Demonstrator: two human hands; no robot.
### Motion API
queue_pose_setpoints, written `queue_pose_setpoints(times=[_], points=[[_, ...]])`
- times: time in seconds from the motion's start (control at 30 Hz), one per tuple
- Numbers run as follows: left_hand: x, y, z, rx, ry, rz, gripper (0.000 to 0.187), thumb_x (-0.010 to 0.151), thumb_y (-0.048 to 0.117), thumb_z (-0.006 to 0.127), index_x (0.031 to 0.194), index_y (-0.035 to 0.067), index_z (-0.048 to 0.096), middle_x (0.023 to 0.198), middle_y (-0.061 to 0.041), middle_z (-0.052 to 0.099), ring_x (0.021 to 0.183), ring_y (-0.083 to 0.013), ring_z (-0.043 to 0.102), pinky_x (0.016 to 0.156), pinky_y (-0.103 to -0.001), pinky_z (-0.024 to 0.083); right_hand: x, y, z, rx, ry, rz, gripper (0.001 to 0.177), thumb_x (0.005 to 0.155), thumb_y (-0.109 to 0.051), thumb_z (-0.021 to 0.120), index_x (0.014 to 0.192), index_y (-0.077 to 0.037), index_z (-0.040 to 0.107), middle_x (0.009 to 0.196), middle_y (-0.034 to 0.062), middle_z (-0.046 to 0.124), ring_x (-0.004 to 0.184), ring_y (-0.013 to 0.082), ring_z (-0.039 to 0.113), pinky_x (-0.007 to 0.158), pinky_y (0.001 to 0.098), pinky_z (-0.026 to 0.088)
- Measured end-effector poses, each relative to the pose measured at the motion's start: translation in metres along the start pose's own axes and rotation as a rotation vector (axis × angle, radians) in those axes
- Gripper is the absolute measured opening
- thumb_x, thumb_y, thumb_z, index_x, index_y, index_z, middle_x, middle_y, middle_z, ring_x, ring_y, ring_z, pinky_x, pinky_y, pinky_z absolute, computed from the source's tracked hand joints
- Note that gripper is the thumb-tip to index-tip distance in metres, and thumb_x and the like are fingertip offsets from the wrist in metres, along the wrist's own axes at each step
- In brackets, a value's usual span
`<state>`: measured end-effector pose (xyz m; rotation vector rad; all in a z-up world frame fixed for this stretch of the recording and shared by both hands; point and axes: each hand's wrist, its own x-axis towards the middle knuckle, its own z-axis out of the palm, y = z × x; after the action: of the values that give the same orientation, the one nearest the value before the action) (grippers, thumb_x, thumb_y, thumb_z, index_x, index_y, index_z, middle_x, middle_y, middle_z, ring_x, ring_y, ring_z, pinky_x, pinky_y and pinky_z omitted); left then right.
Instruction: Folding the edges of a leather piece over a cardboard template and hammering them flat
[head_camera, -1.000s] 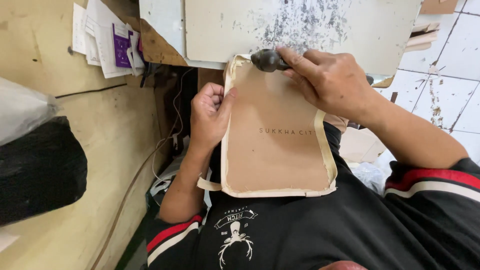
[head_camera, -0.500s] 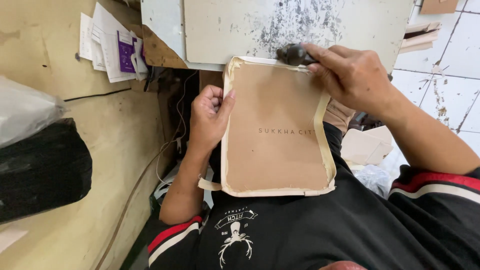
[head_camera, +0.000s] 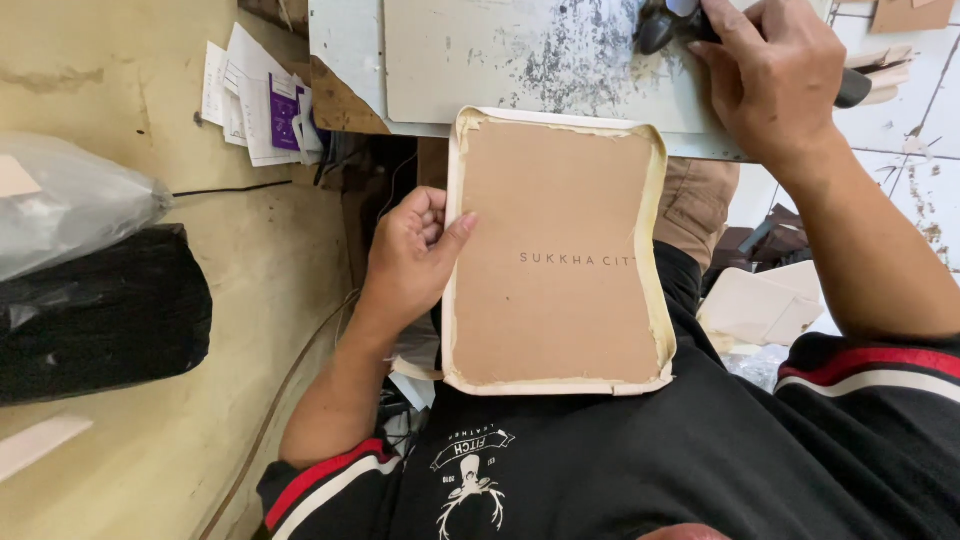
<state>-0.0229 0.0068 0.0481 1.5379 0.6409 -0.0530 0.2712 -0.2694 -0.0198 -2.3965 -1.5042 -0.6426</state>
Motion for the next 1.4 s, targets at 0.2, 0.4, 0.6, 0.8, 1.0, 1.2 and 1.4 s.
queue_pose_setpoints(times=[0.2, 0.4, 0.6, 0.8, 1.0, 1.2, 1.4], points=[[-0.03, 0.038, -0.004, 0.065, 0.079, 0.063, 0.012, 0.097, 0.012, 0.072, 0.102, 0.005, 0.065, 0.09, -0.002, 0.07, 0.079, -0.0054, 0.063, 0.072, -0.018, 0.055, -0.017, 0.005, 0.012, -0.182, -0.011, 0.033, 0.013, 0.125, -0.033, 0.076, 0.123, -0.02, 0.074, 0.092, 0.0028, 0.063, 0.078, 0.0243, 0.061, 0.06, 0.0356, 0.038], [-0.063, 0.076, 0.0, 0.038, 0.172, 0.077, 0.012, 0.097, 0.009, 0.071, 0.104, 0.003, 0.063, 0.091, -0.003, 0.072, 0.081, -0.0044, 0.065, 0.074, -0.017, 0.055, -0.017, 0.005, 0.015, -0.134, -0.02, 0.069, 0.016, 0.121, -0.032, 0.082, 0.114, -0.02, 0.072, 0.087, 0.0017, 0.063, 0.077, 0.0247, 0.063, 0.062, 0.0371, 0.04], [-0.087, 0.078, -0.006, 0.084, 0.316, 0.124, 0.013, 0.097, 0.007, 0.072, 0.103, 0.003, 0.062, 0.083, -0.004, 0.067, 0.07, -0.0041, 0.058, 0.062, -0.016, 0.047, 0.001, -0.022, -0.019, 0.116, 0.052, 0.093, 0.019, 0.119, -0.021, 0.072, 0.124, -0.002, 0.074, 0.102, 0.0159, 0.064, 0.091, 0.034, 0.058, 0.075, 0.0433, 0.04], [-0.097, 0.033, -0.008, -0.066, 0.477, 0.286, 0.016, 0.096, 0.004, 0.072, 0.106, 0.0, 0.06, 0.088, -0.01, 0.07, 0.076, -0.0099, 0.067, 0.07, -0.023, 0.056, 0.029, -0.104, -0.082, 1.378, -0.206, 0.344, 0.042, 0.105, -0.031, 0.054, 0.12, 0.007, 0.065, 0.089, 0.0153, 0.066, 0.078, 0.0209, 0.065, 0.068, 0.0318, 0.057], [-0.125, 0.023, 0.027, -0.485, 0.498, 0.182, 0.047, 0.09, 0.003, 0.074, 0.134, -0.002, 0.058, 0.127, -0.017, 0.07, 0.114, -0.0204, 0.067, 0.104, -0.033, 0.054, 0.089, -0.084, -0.086, 1.594, -0.702, 0.34, 0.022, 0.099, -0.015, 0.07, 0.087, -0.009, 0.053, 0.073, -0.0019, 0.049, 0.06, 0.0088, 0.049, 0.051, 0.0202, 0.041], [-0.169, 0.033, 0.036, -0.538, -0.045, -0.155, 0.022, 0.088, 0.002, 0.075, 0.108, 0.001, 0.069, 0.107, -0.016, 0.075, 0.102, -0.0263, 0.075, 0.09, -0.041, 0.064, 0.132, -0.085, -0.046, 1.519, -1.294, 0.247, 0.023, 0.097, -0.017, 0.063, 0.104, 0.004, 0.069, 0.096, 0.0128, 0.081, 0.083, 0.0217, 0.078, 0.067, 0.0358, 0.065], [-0.164, 0.081, -0.039, 0.08, -0.769, 0.342, 0.061, 0.104, 0.055, 0.044, 0.121, -0.002, 0.059, 0.127, -0.017, 0.064, 0.103, -0.0261, 0.074, 0.081, -0.034, 0.061, 0.137, -0.114, -0.03, 1.297, -1.486, -0.027, 0.021, 0.1, -0.022, 0.064, 0.098, -0.003, 0.07, 0.088, 0.0042, 0.071, 0.08, 0.0159, 0.068, 0.066, 0.0317, 0.055]])
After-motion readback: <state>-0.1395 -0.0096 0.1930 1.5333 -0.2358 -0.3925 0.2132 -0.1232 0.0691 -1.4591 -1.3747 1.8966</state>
